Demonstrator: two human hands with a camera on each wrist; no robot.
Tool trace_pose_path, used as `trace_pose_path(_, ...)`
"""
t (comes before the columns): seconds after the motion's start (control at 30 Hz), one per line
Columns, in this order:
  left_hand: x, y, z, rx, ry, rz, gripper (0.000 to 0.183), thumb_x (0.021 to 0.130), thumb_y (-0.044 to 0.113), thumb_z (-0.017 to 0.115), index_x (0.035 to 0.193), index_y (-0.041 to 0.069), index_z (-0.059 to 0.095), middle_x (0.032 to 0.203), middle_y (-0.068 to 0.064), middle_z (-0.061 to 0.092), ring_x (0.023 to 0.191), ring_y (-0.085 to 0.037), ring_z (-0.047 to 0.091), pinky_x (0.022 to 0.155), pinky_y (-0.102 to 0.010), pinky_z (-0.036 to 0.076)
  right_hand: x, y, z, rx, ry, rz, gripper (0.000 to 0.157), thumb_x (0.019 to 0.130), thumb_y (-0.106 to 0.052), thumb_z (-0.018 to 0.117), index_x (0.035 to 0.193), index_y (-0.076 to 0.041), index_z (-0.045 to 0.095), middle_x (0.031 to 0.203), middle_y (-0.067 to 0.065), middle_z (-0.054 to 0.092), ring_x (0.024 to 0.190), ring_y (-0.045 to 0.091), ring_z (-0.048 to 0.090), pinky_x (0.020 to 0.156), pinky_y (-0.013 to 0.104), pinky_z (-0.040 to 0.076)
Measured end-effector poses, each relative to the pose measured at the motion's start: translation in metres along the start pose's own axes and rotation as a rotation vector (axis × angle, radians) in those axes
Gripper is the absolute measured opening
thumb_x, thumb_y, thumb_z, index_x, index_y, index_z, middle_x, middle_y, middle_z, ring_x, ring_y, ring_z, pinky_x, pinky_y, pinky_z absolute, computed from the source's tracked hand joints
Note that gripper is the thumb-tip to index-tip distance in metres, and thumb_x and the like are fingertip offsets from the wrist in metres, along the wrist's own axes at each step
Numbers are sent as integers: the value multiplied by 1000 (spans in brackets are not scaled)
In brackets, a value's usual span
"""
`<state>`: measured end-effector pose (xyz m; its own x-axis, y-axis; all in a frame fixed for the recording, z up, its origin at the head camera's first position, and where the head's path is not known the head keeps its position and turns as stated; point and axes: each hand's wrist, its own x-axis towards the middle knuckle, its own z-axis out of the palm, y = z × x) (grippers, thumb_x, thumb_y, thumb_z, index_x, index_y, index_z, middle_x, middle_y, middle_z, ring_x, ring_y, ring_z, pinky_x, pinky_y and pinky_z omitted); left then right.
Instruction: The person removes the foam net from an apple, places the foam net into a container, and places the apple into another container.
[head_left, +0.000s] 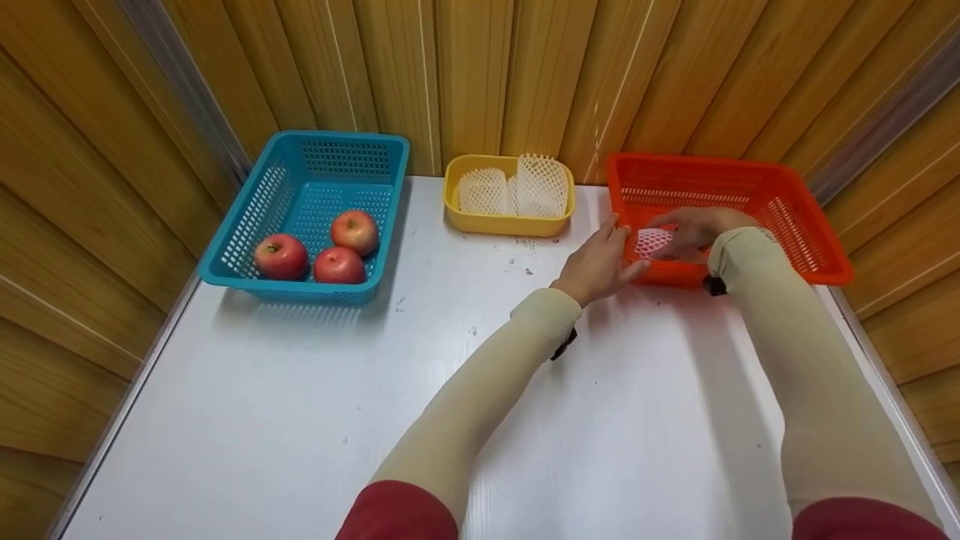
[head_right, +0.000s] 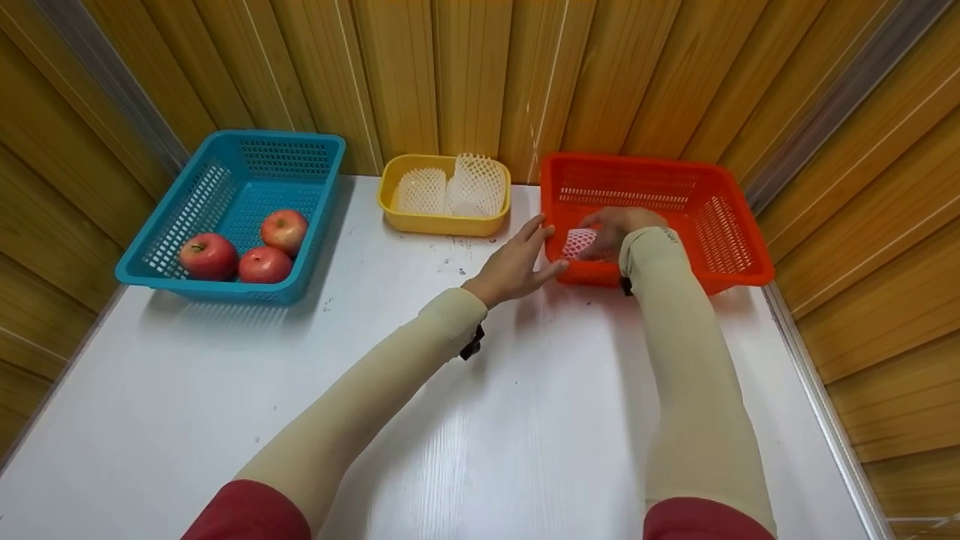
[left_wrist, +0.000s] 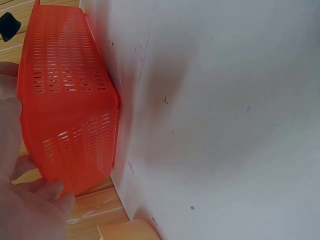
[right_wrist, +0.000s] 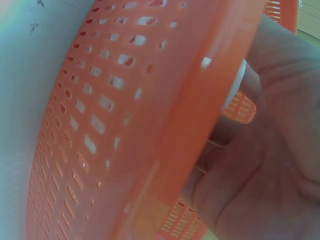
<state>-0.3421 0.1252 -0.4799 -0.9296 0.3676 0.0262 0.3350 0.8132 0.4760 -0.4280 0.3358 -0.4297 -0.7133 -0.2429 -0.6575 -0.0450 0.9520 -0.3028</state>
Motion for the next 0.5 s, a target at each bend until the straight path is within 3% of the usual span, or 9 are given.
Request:
trace_pose_path(0.23, 0, 0, 3, -1, 0, 8, 75, 99, 59, 56, 159, 18, 38, 170, -1, 20, 150, -14, 35, 116, -28, 36, 0, -2, -2, 21, 0, 52, 96, 82, -62, 77, 161, -30, 34, 158, 29, 25, 131, 54, 29, 95, 75, 40)
trace_pose_path(0.5, -2, 0, 2, 8, 10, 11, 75, 99, 59, 55, 159, 18, 37, 171, -1, 20, 150, -15, 34, 117, -28, 35, 5, -8, -7, -30, 5, 66, 97, 78, -62, 81, 159, -30, 39, 159, 30, 24, 130, 55, 30, 90, 72, 45)
